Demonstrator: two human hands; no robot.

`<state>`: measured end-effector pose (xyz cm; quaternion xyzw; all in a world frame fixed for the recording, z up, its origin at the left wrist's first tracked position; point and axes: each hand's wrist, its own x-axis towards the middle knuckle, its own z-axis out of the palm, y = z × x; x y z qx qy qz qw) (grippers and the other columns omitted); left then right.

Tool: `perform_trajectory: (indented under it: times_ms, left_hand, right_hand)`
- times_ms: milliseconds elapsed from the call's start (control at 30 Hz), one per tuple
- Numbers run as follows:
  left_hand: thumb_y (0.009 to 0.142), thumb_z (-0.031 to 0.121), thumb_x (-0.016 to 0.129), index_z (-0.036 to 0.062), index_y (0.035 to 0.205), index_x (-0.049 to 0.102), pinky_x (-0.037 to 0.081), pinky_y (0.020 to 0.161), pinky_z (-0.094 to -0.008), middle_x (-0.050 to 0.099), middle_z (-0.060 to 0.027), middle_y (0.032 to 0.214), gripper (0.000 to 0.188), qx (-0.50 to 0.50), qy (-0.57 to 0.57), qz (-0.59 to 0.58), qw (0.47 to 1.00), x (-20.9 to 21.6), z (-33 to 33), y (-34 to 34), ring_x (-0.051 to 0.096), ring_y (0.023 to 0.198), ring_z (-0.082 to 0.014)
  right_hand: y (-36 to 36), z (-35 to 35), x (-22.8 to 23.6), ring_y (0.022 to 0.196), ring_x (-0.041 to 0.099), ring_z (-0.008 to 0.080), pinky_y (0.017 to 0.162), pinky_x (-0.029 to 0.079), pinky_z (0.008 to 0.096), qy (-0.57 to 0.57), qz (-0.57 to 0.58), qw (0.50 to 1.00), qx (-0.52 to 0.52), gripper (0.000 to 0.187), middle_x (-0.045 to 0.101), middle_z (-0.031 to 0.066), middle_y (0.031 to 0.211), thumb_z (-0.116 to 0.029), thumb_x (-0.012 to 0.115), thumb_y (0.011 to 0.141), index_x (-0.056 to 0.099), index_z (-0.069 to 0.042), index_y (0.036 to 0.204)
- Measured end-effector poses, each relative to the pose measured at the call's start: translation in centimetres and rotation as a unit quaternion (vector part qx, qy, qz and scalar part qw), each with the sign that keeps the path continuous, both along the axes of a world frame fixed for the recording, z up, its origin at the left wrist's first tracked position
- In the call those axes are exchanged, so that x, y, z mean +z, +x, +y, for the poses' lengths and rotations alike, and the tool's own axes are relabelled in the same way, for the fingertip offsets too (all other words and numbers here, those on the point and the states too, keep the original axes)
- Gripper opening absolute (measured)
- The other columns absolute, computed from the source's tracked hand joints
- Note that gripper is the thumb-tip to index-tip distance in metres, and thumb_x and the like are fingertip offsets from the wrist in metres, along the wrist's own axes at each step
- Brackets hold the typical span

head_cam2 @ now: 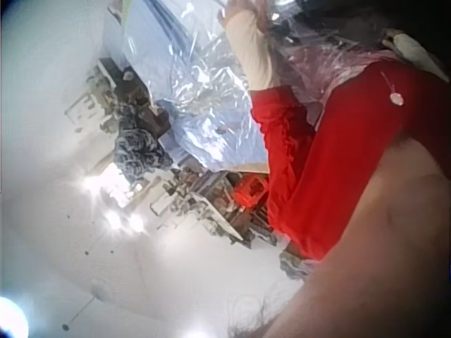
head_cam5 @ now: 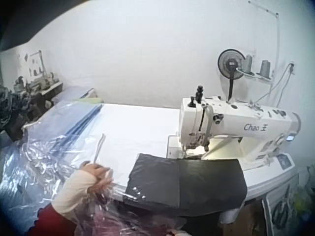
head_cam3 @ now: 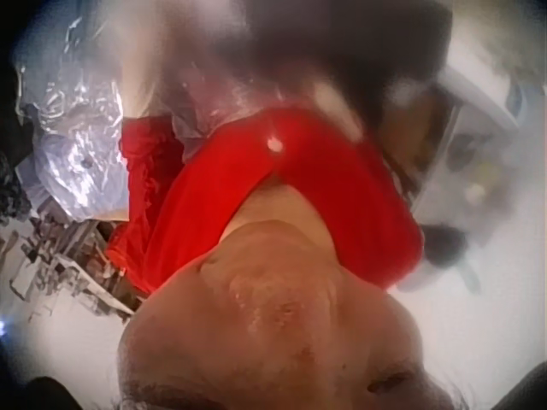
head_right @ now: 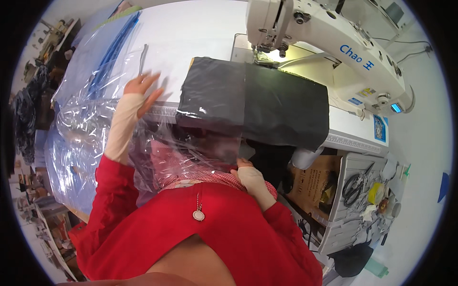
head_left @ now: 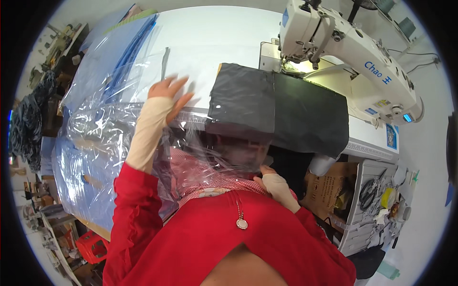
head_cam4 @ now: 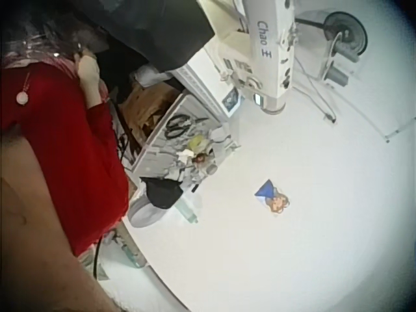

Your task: Sewing edges and trimming plastic covers or bags using an industrial sewing machine.

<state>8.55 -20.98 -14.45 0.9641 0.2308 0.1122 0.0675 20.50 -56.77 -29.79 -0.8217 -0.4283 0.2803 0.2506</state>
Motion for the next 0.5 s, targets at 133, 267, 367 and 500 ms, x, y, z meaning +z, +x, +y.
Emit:
perform_trajectory:
  times_ms: [133, 267, 367, 500]
  left_hand:
    - [0.080, 0.055, 0.050, 0.0245, 0.134, 0.037, 0.016, 0.105, -0.0493, 0.025, -0.0198, 0.141, 0.064, -0.007, 0.014, 0.040, 0.999, -2.3, 0.0, 1.7, 0.018, 0.132, -0.0385]
    - [0.077, 0.058, 0.050, 0.0254, 0.134, 0.037, 0.014, 0.105, -0.0512, 0.025, -0.0203, 0.141, 0.067, -0.080, -0.007, 0.064, 0.995, -1.4, -2.7, 1.0, 0.017, 0.131, -0.0413]
    - [0.076, 0.060, 0.052, 0.0276, 0.134, 0.036, 0.014, 0.105, -0.0526, 0.025, -0.0199, 0.141, 0.069, -0.093, -0.019, 0.065, 0.993, -1.0, -3.7, -0.2, 0.017, 0.131, -0.0419]
    - [0.075, 0.058, 0.054, 0.0293, 0.136, 0.031, 0.015, 0.105, -0.0538, 0.022, -0.0206, 0.142, 0.071, -0.086, -0.024, 0.085, 0.992, -0.7, -3.9, -1.5, 0.017, 0.130, -0.0435]
  right_hand:
    - [3.1, 2.0, 11.7, 0.069, 0.059, 0.0312, 0.056, 0.047, 0.0402, -0.064, -0.154, 0.969, 0.183, 0.026, 0.060, 0.0104, 0.070, -0.032, 0.055, 0.082, 0.061, -0.007, 0.074]
    - [6.6, 7.1, 17.1, 0.062, 0.057, 0.0293, 0.054, 0.043, 0.0330, 0.164, 0.064, 0.982, 0.067, 0.012, 0.060, 0.0104, 0.070, -0.018, 0.055, 0.084, 0.061, -0.007, 0.087]
    - [9.1, 13.4, 15.3, 0.090, 0.057, 0.0270, 0.076, 0.044, 0.0318, 0.302, -0.116, 0.946, -0.025, 0.030, 0.058, 0.0166, 0.100, -0.021, 0.056, 0.086, 0.053, -0.001, 0.108]
    - [10.1, 17.5, 10.6, 0.120, 0.039, 0.0364, 0.098, 0.033, 0.0399, 0.185, -0.373, 0.909, 0.030, 0.058, 0.042, 0.0236, 0.127, -0.037, 0.055, 0.084, 0.041, 0.006, 0.121]
